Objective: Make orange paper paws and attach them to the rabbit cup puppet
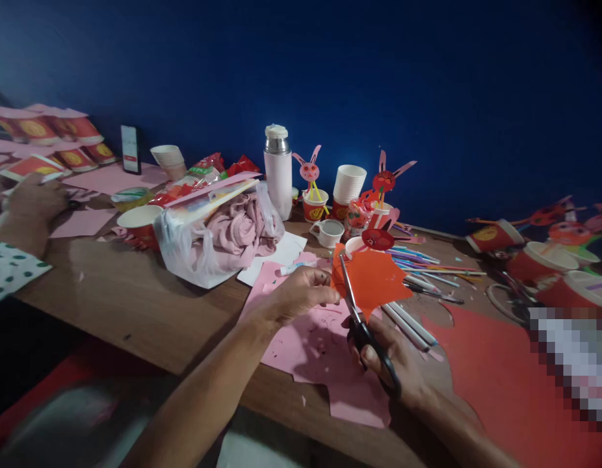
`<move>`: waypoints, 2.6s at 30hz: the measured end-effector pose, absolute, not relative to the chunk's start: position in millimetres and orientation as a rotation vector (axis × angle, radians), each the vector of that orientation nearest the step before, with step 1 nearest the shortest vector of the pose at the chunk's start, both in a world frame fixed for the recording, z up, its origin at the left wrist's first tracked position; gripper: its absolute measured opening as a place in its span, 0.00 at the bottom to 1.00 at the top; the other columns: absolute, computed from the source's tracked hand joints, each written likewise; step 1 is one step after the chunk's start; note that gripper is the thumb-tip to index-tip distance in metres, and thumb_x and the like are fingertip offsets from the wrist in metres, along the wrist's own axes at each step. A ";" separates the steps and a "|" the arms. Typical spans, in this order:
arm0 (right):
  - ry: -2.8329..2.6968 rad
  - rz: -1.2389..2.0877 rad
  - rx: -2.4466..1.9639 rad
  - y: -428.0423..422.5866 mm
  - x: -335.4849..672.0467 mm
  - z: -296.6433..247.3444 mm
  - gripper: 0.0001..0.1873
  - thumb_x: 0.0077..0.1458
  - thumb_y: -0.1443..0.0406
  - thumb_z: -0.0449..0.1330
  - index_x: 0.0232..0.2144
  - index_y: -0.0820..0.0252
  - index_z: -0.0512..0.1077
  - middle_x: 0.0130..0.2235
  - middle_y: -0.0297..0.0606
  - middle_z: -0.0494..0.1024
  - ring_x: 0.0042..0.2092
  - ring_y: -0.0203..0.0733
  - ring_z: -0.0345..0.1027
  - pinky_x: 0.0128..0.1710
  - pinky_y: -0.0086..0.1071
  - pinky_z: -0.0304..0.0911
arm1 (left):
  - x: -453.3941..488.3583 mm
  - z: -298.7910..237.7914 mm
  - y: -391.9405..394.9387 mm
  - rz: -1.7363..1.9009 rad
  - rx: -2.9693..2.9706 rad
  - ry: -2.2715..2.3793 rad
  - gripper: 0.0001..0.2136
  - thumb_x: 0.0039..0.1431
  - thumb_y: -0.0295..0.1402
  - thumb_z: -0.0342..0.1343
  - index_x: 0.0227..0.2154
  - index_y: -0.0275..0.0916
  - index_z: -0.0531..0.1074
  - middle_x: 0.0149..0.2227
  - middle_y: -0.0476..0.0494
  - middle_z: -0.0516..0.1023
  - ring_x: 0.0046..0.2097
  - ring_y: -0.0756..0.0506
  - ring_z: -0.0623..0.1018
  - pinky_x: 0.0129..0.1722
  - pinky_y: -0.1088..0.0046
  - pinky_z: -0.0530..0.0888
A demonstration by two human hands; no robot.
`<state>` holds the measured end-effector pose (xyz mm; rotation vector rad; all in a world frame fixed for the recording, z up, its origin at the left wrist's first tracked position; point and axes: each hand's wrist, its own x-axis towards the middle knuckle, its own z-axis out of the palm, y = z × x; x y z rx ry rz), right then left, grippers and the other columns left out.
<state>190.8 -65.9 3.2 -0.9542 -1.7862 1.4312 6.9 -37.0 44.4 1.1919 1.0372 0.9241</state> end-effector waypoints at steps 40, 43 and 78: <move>-1.941 1.375 -1.260 -64.1 189.6 28.1 0.11 0.41 0.57 0.55 0.20 0.58 0.64 0.21 0.31 0.62 0.24 0.34 0.56 0.21 0.26 0.55 | 1.3 35.8 -31.6 0.838 1.183 0.976 0.05 0.37 0.25 0.54 0.22 0.33 0.72 0.21 0.51 0.69 0.25 0.54 0.64 0.28 0.75 0.59; -1.924 1.419 -1.275 -63.7 188.0 32.1 0.09 0.40 0.59 0.56 0.19 0.59 0.63 0.20 0.31 0.62 0.23 0.33 0.55 0.21 0.26 0.56 | 0.7 34.4 -30.4 0.828 1.206 0.956 0.04 0.38 0.25 0.54 0.21 0.33 0.72 0.21 0.52 0.69 0.24 0.54 0.63 0.27 0.76 0.58; -1.680 1.365 -0.980 -70.3 188.4 28.7 0.29 0.43 0.40 0.51 0.29 0.60 0.67 0.20 0.32 0.62 0.22 0.36 0.59 0.21 0.29 0.58 | 17.1 35.6 -39.2 0.936 1.241 0.986 0.10 0.45 0.36 0.58 0.25 0.33 0.72 0.22 0.50 0.70 0.23 0.54 0.66 0.23 0.79 0.62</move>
